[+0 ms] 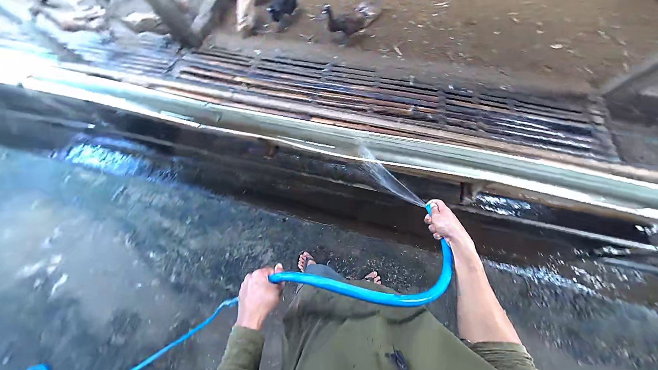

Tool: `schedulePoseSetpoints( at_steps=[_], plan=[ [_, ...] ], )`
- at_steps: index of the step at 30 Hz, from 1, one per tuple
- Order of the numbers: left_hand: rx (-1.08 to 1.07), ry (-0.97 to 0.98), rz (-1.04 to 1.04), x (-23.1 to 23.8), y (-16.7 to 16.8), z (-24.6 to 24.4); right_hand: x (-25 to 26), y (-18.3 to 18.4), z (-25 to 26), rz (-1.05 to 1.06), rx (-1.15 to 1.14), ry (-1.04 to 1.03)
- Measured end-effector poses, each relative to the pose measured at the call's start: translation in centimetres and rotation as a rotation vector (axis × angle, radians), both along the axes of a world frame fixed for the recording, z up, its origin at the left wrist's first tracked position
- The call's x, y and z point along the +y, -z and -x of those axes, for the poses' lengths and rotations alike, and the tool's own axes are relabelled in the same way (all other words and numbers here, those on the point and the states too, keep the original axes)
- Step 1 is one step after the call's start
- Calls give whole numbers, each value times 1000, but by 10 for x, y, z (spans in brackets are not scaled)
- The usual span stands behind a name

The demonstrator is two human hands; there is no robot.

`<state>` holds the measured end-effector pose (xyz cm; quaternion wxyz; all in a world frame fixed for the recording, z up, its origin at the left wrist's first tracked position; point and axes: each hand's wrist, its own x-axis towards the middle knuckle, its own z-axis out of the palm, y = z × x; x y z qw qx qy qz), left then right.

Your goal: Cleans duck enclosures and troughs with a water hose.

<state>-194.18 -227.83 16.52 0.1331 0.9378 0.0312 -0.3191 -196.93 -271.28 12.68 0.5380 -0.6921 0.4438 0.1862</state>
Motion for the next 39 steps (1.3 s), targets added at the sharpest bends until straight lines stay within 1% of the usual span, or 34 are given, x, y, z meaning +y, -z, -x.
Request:
schedulePoseSetpoints(
  at_steps=[3,7,11,17,21,25,27,32,35,39],
  plan=[
    [-56,-94,44,39,-5,-9,48,-4,-54,-16,-20,-110],
    [-110,-227,83,94,-10,-30,114,-12,-122,-31,-40,-201],
    [-212,-294,110,151,-11,-54,179,-14,-182,-22,-60,-255],
    [-248,-363,107,226,-12,-78,261,-9,-250,-16,-89,-305],
    [-284,-429,102,260,-15,-83,309,-11,-290,-11,-106,-375],
    [-346,-479,76,281,-15,-89,348,-18,-331,0,-120,-455],
    [-340,-516,76,287,-13,-94,363,-23,-355,3,-128,-493],
    [-345,-590,107,292,-3,-112,394,-41,-423,46,-176,-606],
    [-316,-628,109,291,4,-135,404,-58,-475,45,-269,-618],
    [-249,-654,113,288,5,-186,400,-84,-564,13,-450,-592]
  ],
)
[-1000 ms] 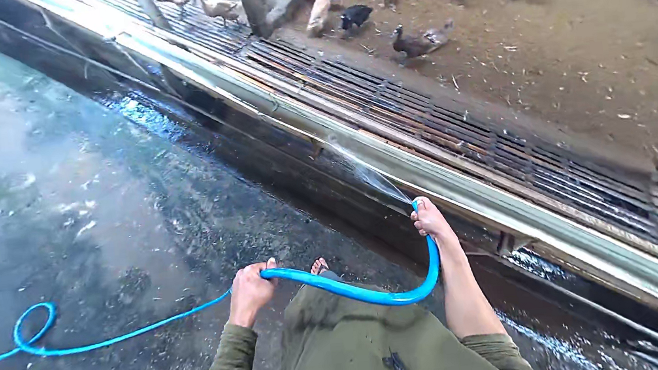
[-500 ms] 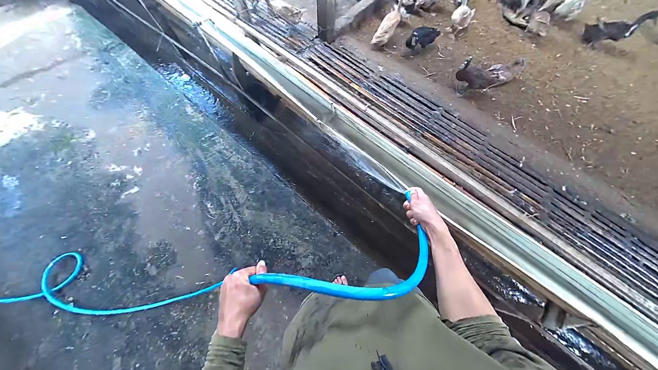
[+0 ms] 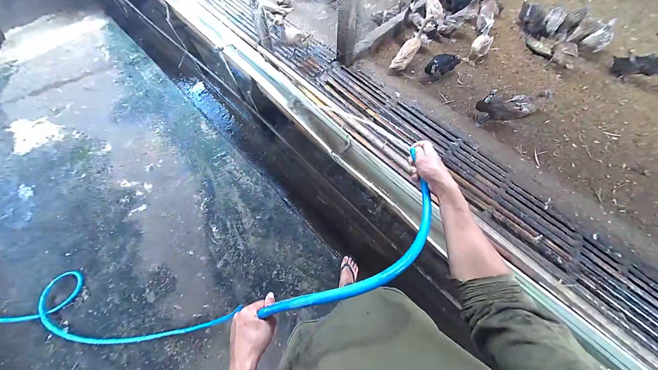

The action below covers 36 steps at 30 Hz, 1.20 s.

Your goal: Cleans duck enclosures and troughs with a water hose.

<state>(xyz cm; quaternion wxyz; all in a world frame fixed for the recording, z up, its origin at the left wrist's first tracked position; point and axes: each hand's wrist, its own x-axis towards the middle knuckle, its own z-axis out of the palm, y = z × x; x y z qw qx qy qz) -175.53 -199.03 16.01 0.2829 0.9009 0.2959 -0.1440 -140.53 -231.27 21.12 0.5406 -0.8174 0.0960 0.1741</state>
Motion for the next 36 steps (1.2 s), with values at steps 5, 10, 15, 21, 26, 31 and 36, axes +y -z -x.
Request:
schedulePoseSetpoints(
  at_steps=[5,10,15,21,26,31,36],
  plan=[
    [2,-13,14,-8,-5,-83,13,-34,-121,181,-133,-41],
    [9,25,10,4,-13,-144,41,-52,-190,413,-149,-113],
    [4,107,39,30,-6,-189,71,-61,-228,553,-156,-240],
    [68,215,115,91,11,-265,102,-59,-271,670,-160,-265],
    [91,269,136,156,13,-322,144,-68,-300,730,-111,-203],
    [95,333,128,198,16,-363,171,-62,-321,786,-14,-203],
    [100,341,127,219,18,-381,185,-52,-328,774,-70,-141]
  ],
)
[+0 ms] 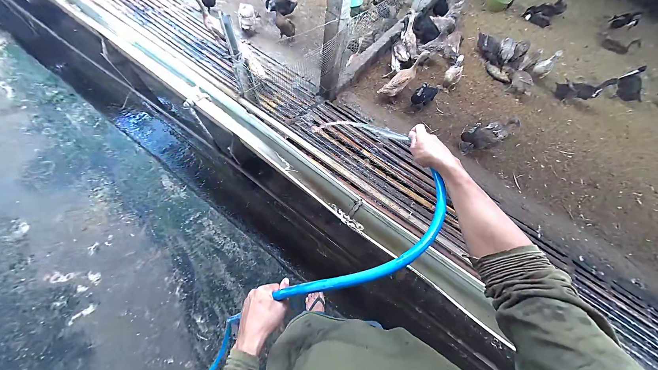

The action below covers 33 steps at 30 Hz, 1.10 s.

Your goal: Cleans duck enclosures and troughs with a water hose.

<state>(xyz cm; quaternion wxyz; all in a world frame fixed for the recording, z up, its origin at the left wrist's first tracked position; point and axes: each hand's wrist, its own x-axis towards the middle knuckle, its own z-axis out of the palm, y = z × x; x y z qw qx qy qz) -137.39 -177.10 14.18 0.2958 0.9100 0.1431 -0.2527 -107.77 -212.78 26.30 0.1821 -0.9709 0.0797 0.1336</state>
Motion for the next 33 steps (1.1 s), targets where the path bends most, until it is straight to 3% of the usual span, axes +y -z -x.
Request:
schedulePoseSetpoints(
  at_steps=[22,33],
  plan=[
    [46,50,26,27,8,-20,22,-4,-4,-12,6,104],
    [39,80,26,29,8,-25,21,2,3,-47,4,46]
  ],
)
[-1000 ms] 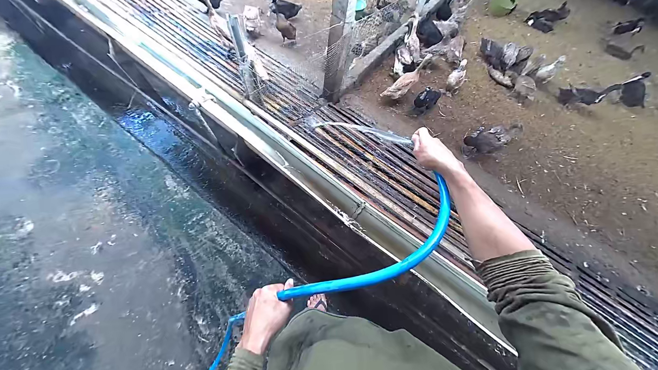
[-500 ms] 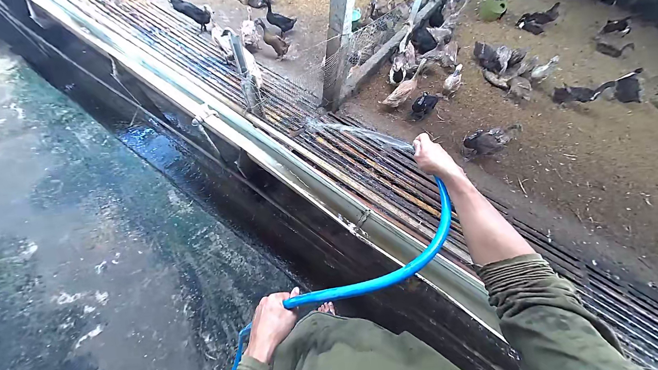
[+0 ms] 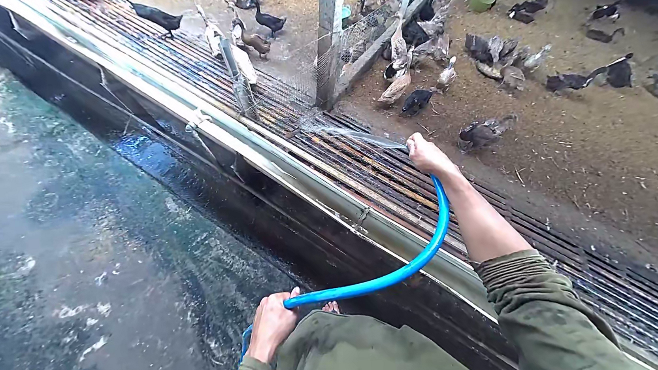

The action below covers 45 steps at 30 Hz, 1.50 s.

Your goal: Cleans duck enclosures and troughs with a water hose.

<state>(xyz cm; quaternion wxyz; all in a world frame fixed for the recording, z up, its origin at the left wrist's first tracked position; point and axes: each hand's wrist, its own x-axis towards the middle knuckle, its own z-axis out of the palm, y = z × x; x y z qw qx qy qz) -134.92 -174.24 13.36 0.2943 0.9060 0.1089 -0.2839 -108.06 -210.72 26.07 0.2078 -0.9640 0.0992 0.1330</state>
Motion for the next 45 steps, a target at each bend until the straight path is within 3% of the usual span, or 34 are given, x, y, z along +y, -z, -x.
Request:
schedulePoseSetpoints(
  at_steps=[14,30,41,45],
  plan=[
    [14,22,-9,3,1,-2,-7,22,-16,7,25,-43],
    [24,103,-9,-7,-5,-11,-5,-10,-19,25,128,-159],
    [70,225,38,-37,-3,-11,-23,-35,-15,32,196,-181],
    [65,266,36,-46,0,-10,-44,-28,-11,67,181,-184]
  ],
)
